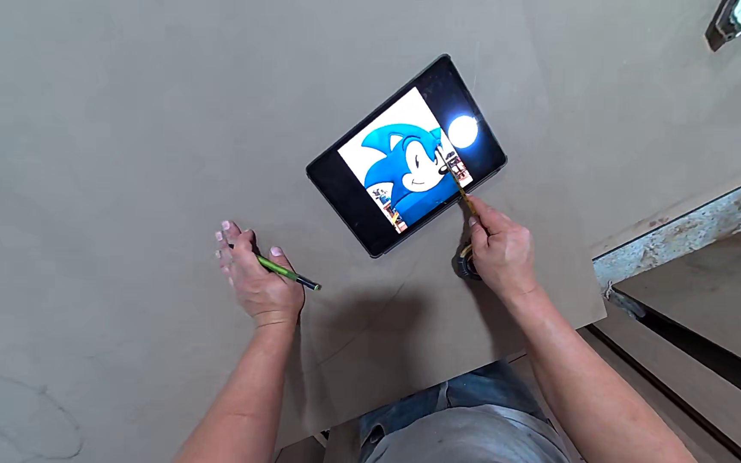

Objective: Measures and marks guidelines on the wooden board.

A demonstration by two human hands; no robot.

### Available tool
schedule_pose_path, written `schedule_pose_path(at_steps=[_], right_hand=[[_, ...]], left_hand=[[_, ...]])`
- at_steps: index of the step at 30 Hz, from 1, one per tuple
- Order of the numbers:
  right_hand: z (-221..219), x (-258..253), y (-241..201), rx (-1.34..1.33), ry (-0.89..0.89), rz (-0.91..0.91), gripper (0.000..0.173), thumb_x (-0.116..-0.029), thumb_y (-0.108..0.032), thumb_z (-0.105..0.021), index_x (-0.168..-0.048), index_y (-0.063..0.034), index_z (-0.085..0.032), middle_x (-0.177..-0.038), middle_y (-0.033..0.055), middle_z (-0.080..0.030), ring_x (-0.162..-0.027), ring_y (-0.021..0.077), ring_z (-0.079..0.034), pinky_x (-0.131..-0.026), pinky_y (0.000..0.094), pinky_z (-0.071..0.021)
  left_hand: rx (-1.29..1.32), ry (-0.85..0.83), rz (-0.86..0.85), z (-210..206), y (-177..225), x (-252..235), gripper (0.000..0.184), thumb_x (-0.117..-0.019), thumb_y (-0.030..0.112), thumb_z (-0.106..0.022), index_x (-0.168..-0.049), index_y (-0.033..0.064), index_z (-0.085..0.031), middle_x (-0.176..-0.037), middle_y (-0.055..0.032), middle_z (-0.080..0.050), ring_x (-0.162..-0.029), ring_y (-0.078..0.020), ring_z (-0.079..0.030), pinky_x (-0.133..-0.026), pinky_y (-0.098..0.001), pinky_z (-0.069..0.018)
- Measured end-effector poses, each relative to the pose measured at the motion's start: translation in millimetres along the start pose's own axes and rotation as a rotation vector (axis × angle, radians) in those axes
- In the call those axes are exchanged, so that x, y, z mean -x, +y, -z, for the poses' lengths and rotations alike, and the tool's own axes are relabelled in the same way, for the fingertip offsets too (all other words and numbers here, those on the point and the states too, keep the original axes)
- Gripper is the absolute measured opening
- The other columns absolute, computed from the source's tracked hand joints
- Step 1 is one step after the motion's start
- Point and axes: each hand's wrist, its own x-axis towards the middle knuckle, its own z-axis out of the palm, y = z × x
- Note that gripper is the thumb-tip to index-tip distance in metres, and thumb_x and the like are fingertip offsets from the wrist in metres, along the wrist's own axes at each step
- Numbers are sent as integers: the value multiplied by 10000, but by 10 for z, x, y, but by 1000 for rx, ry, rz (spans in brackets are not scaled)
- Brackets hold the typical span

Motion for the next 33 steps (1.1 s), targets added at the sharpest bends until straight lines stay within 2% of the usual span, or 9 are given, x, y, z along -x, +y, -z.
schedule_pose_path(at_steps=[4,11,20,23,25,26,29,33], right_hand=[[-7,2,8,8,8,6,389,-1065,-185,-464,-1400,-199,-661,-1137,44,-765,-920,178,-738,-784,418,-593],[14,1,-14,6,7,-7,374,-1069,-196,-480,-1395,-206,-665,-1199,38,-755,-1011,187,-739,-835,438,-596],[8,-2,-1,6,6,-6,375,-1074,-211,-471,-1396,-200,-663,-1170,40,-760,-946,179,-739,-797,424,-595],[31,-24,55,-90,-7,-55,362,-1081,-252,-480,-1387,-191,-663,-1069,16,-768,-863,125,-725,-769,373,-599],[47,-40,114,-224,-5,-94,329,-1079,-259,-490,-1341,-196,-679,-900,-20,-735,-746,82,-682,-679,319,-584],[64,-42,136,-294,-8,-106,313,-1083,-252,-485,-1316,-187,-683,-861,-31,-720,-720,69,-670,-656,297,-577],[96,-10,188,-455,-6,-110,282,-1092,-224,-476,-1251,-135,-691,-842,-22,-711,-717,75,-668,-655,282,-577],[87,62,229,-445,-5,-99,276,-1090,-240,-473,-1198,-144,-708,-830,-30,-713,-704,73,-665,-643,287,-570]], left_hand=[[11,-6,1,-15,-2,1,566,-1072,410,-330,-1480,34,-442,-1685,-135,-275,-1578,-285,-204,-1283,-468,-142],[8,-3,-14,-2,2,-7,601,-1064,441,-324,-1494,35,-432,-1678,-143,-287,-1573,-301,-218,-1279,-471,-162],[12,-6,-4,-5,1,-1,592,-1063,431,-327,-1498,44,-434,-1687,-127,-274,-1577,-286,-212,-1282,-471,-158],[16,10,-5,-25,-14,0,587,-1066,429,-322,-1501,50,-434,-1687,-124,-277,-1579,-278,-209,-1284,-472,-155],[11,8,-8,-23,-13,-2,591,-1063,430,-318,-1496,45,-434,-1685,-133,-277,-1578,-275,-210,-1284,-476,-152],[10,2,-7,-15,-10,-2,588,-1065,429,-318,-1495,46,-435,-1686,-129,-276,-1580,-269,-205,-1286,-475,-148],[17,3,-10,-7,-1,-6,574,-1066,418,-328,-1488,46,-441,-1683,-134,-280,-1581,-275,-202,-1286,-483,-150],[3,7,-11,-18,-9,-7,586,-1056,433,-327,-1490,58,-449,-1678,-125,-297,-1574,-276,-224,-1280,-489,-164]])
